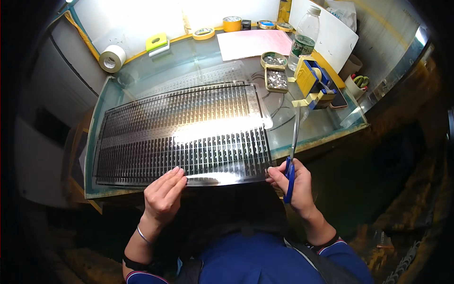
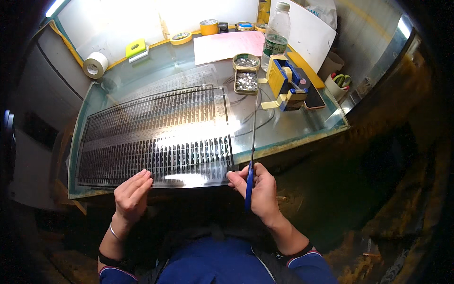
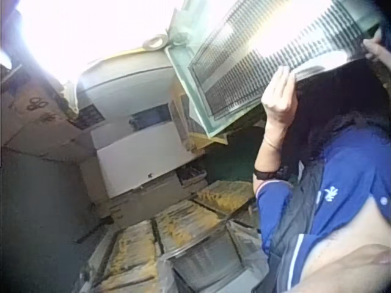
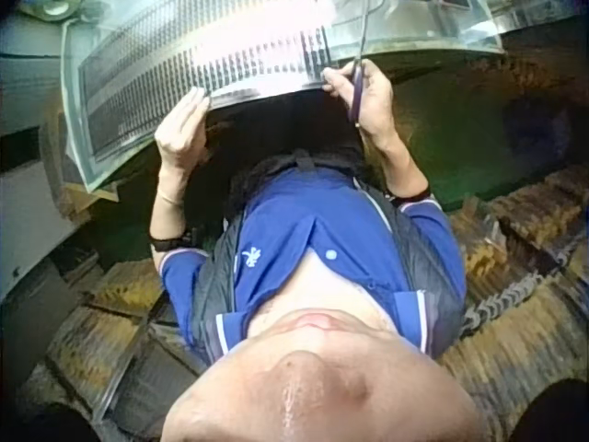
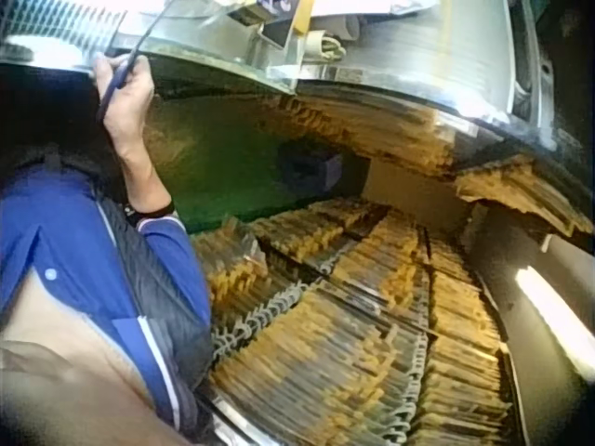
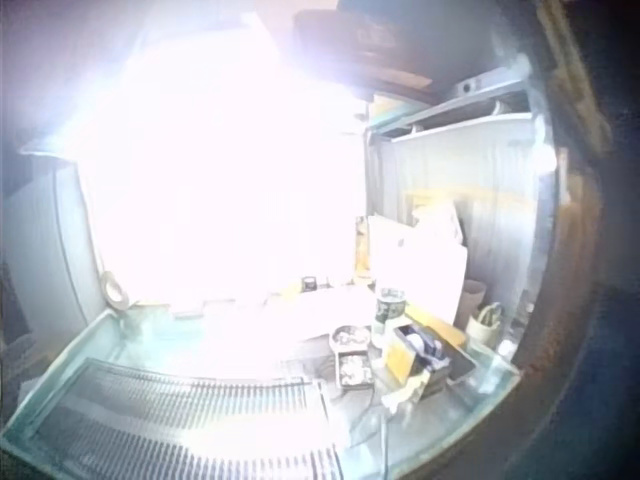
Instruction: Cutting individual metal strips from a larger sheet or grid using scissors on a glass-topped workbench.
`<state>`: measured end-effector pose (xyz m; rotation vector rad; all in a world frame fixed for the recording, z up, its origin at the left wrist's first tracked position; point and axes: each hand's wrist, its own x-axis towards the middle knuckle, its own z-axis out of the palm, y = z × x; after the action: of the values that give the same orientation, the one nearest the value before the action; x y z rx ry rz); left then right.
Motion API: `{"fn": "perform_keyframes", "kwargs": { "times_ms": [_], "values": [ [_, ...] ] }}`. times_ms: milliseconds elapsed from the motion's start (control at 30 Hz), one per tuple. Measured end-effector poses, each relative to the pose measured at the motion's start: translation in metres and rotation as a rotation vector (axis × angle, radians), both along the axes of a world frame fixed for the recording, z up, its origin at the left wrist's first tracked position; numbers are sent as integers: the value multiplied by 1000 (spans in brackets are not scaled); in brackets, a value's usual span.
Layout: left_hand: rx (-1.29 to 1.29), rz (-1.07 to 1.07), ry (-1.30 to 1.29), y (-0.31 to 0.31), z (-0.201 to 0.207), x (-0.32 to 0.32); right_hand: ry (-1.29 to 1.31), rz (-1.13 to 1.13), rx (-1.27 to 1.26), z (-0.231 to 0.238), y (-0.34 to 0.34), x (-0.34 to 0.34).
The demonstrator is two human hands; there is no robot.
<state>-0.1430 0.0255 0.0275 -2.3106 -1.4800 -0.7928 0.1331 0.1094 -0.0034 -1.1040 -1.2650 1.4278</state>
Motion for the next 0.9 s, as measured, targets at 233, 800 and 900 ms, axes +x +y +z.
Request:
{"fn": "perform_keyframes", "kwargs": {
  "times_ms": [233, 800, 900],
  "values": [
    [162, -98, -35, 7, 7, 21, 148, 107, 89, 21, 13, -9],
    [-522, -521, -621, 3, -34, 108, 331, 322, -220, 37, -22, -8],
    [-1014, -392, -1793, -12, -58, 111, 229, 339, -229, 12, -23, 1]
  ]
}}
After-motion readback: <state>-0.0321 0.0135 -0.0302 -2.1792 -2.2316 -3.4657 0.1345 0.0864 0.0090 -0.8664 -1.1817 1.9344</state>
